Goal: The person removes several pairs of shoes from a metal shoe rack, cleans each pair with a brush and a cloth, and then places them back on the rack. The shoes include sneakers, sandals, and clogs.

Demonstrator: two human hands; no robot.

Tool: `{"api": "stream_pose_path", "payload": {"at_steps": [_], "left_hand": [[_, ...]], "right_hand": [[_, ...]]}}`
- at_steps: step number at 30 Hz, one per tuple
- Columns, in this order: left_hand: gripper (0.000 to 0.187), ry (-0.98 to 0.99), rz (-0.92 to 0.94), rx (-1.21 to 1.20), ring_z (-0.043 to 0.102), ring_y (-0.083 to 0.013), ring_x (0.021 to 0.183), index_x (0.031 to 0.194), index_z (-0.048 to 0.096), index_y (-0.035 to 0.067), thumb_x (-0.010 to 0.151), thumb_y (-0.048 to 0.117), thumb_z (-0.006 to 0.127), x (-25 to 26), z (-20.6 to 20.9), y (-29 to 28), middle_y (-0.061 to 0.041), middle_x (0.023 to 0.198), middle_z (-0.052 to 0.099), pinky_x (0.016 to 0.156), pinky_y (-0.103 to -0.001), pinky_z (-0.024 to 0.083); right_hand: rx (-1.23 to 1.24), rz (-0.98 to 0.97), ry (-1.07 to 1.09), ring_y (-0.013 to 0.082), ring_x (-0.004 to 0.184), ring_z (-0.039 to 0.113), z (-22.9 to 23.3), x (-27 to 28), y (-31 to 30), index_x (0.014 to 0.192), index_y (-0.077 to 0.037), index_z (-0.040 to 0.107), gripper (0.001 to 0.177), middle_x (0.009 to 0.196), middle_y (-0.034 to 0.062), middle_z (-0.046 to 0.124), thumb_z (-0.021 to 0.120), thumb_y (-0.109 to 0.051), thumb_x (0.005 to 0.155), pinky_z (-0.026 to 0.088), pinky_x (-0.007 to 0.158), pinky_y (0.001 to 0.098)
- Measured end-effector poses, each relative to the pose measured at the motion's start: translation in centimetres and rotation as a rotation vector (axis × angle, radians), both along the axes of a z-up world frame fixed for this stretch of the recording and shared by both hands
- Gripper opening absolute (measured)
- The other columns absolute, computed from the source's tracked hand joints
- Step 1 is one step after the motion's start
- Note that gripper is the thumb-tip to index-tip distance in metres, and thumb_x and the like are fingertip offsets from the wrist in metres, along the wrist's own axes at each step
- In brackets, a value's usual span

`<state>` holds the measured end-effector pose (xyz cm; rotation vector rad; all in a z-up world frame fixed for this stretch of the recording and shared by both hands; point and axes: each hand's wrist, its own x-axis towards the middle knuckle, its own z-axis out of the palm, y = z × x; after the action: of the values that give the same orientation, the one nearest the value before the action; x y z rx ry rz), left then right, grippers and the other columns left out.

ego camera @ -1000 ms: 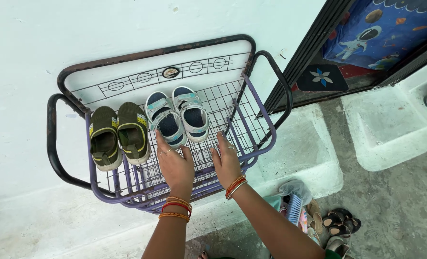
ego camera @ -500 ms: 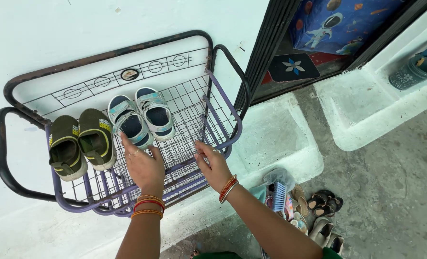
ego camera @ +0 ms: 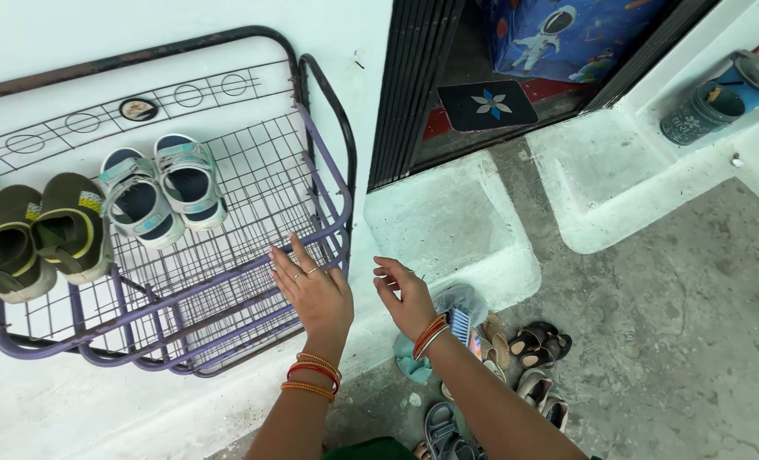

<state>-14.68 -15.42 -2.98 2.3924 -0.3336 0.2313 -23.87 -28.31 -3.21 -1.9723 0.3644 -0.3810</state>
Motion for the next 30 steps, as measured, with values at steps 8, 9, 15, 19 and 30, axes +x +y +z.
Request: {"api": "stream_pose_path", "payload": {"at_steps": [8,9,15,19,30], "left_hand": [[0.070,0.222,-0.234,-0.015,0.018,-0.0501,0.149,0.156,0.024,-0.003,0.095,0.019,0.049,-8.5,-5.3,-8.0,-0.040,0.158,0.017,0.123,-0.057,0.011],[0.067,0.288,-0.273,0.020,0.020,-0.0490,0.148,0.155,0.027,-0.003,0.095,0.018,0.048,-9.4,-6.6,-8.6,-0.041,0.157,0.020,0.121,-0.057,0.012],[0.056,0.587,-0.545,-0.215,0.054,-0.0425,0.129,0.147,0.046,0.001,0.093,0.016,0.043,-14.0,-13.4,-11.9,-0.029,0.142,0.054,0.108,-0.046,0.043],[0.048,0.734,-0.701,-0.214,0.062,-0.0398,0.122,0.142,0.053,0.004,0.097,0.018,0.044,-14.3,-18.4,-13.8,-0.025,0.133,0.063,0.104,-0.044,0.047],[0.050,0.859,-0.753,0.088,0.062,-0.0395,0.114,0.142,0.051,0.008,0.094,0.019,0.043,-14.5,-38.0,-16.6,-0.019,0.140,0.056,0.095,-0.048,0.050]], "right_hand": [[0.083,-0.153,0.089,0.0165,0.089,0.072,-5.7,-8.5,-8.1,0.134,-0.009,0.061,0.038,0.108,0.0093,0.076,0.064,-0.011,0.096,0.059,0.079,0.0309],[0.082,-0.161,0.097,0.0162,0.090,0.072,-6.7,-9.4,-8.7,0.134,-0.009,0.061,0.038,0.107,0.0092,0.076,0.064,-0.011,0.096,0.059,0.079,0.0309],[0.183,-0.272,0.186,0.0176,0.086,0.072,-13.0,-13.3,-10.3,0.132,-0.008,0.062,0.035,0.101,0.0107,0.075,0.064,-0.013,0.098,0.059,0.076,0.0315],[0.219,-0.331,0.234,0.0163,0.086,0.074,-18.5,-13.8,-11.2,0.132,-0.009,0.063,0.032,0.101,0.0087,0.076,0.060,-0.014,0.100,0.060,0.077,0.0308],[0.237,-0.462,0.181,0.0153,0.086,0.075,-42.4,-15.8,-12.1,0.129,-0.006,0.062,0.032,0.100,0.0068,0.077,0.061,-0.009,0.097,0.060,0.076,0.0295]]}}
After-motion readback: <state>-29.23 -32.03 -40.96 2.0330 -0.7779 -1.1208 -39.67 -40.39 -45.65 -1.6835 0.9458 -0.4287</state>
